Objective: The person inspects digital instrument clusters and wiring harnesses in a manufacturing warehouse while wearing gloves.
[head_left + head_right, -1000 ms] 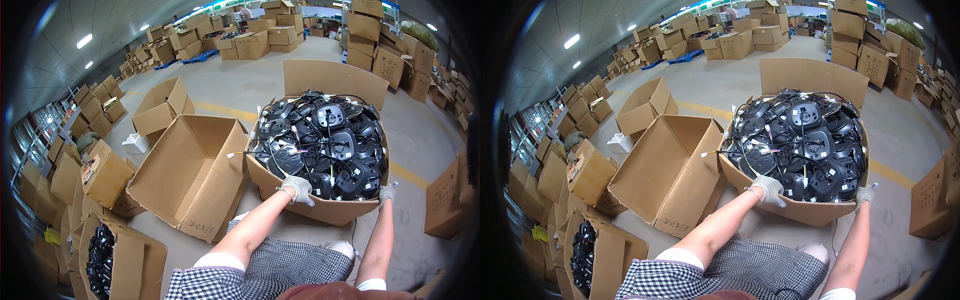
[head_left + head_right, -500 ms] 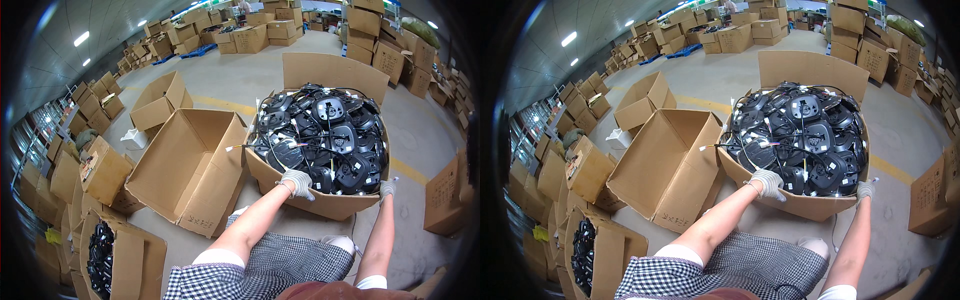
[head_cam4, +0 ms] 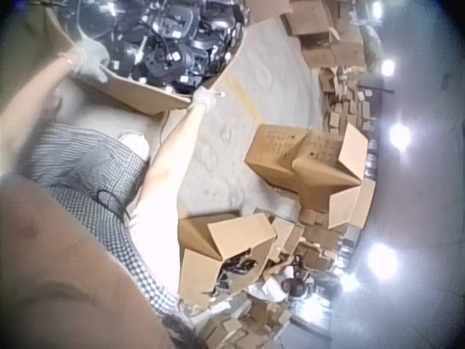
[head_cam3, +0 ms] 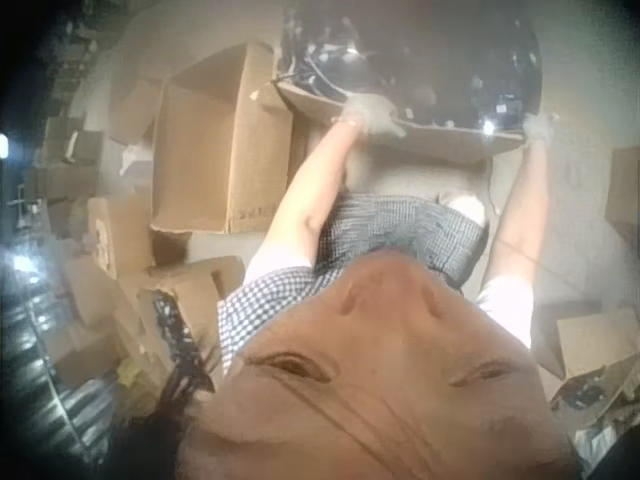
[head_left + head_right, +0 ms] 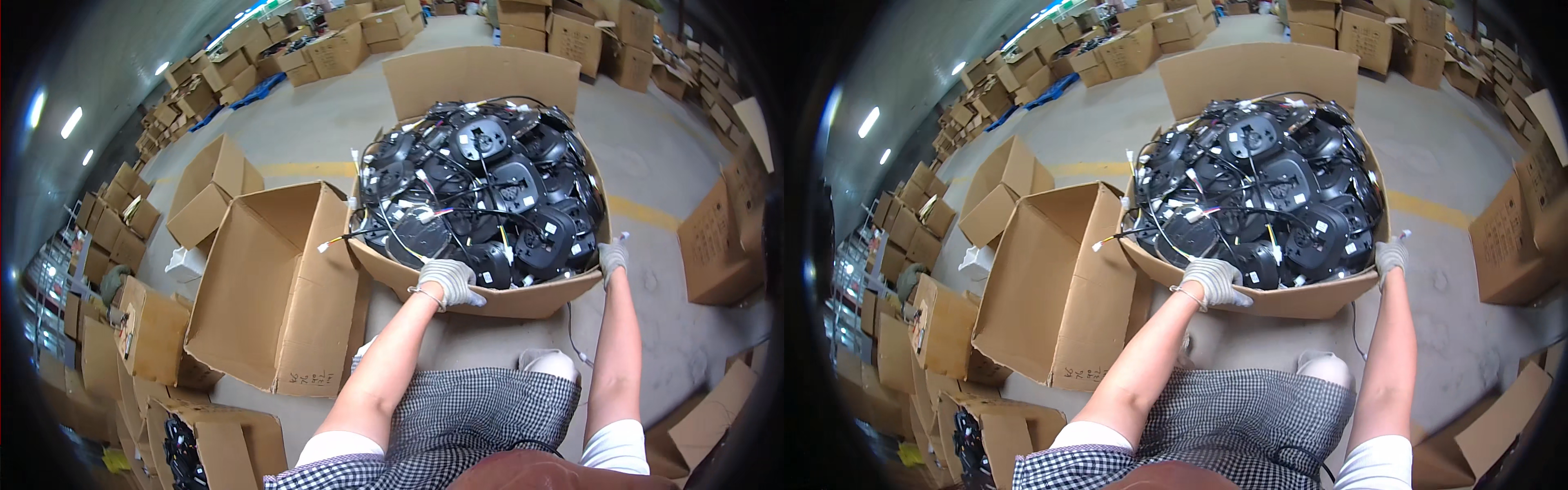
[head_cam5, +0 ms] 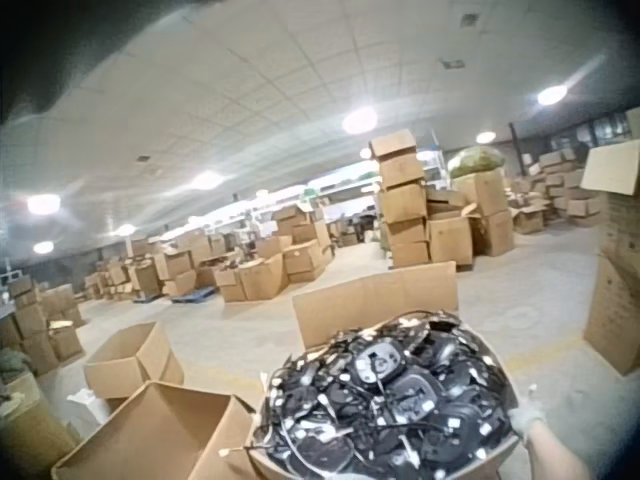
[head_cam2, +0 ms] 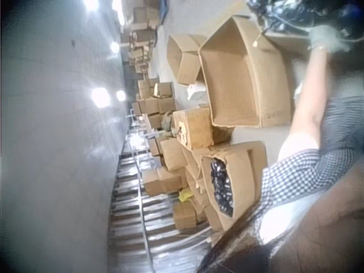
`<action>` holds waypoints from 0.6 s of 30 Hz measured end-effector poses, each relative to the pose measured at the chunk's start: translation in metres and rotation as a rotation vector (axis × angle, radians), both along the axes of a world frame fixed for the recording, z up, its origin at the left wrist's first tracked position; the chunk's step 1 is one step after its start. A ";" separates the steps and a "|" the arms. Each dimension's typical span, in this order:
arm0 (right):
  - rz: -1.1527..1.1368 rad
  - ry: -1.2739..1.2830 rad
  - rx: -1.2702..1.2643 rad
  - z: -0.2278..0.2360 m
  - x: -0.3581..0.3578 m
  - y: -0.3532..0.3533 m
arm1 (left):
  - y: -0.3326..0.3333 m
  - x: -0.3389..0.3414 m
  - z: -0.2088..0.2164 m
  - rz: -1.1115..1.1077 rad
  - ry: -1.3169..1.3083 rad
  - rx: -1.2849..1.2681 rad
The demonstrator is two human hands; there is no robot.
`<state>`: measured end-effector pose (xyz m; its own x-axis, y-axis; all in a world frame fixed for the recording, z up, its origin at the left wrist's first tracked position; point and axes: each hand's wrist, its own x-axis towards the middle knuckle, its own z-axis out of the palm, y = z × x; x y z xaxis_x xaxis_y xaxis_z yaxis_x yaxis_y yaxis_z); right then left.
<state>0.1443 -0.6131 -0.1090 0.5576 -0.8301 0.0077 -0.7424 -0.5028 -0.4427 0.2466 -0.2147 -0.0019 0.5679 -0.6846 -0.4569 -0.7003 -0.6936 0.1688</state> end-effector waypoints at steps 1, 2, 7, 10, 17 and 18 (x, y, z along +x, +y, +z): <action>-0.008 0.019 -0.024 0.001 0.001 0.001 | -0.001 -0.001 0.003 0.021 0.015 0.000; -0.012 0.038 -0.048 0.001 -0.001 0.002 | -0.003 -0.002 0.001 0.015 0.023 0.005; -0.032 0.058 0.017 -0.006 -0.004 -0.006 | -0.005 -0.001 -0.001 -0.008 -0.012 0.002; -0.021 0.060 -0.018 -0.008 -0.003 -0.007 | -0.004 -0.001 -0.002 -0.005 -0.037 -0.029; 0.005 0.070 -0.033 -0.005 -0.001 -0.005 | -0.002 -0.001 -0.002 0.002 -0.033 -0.010; 0.006 0.069 -0.034 -0.004 -0.002 -0.005 | -0.003 -0.001 -0.002 -0.003 -0.034 -0.004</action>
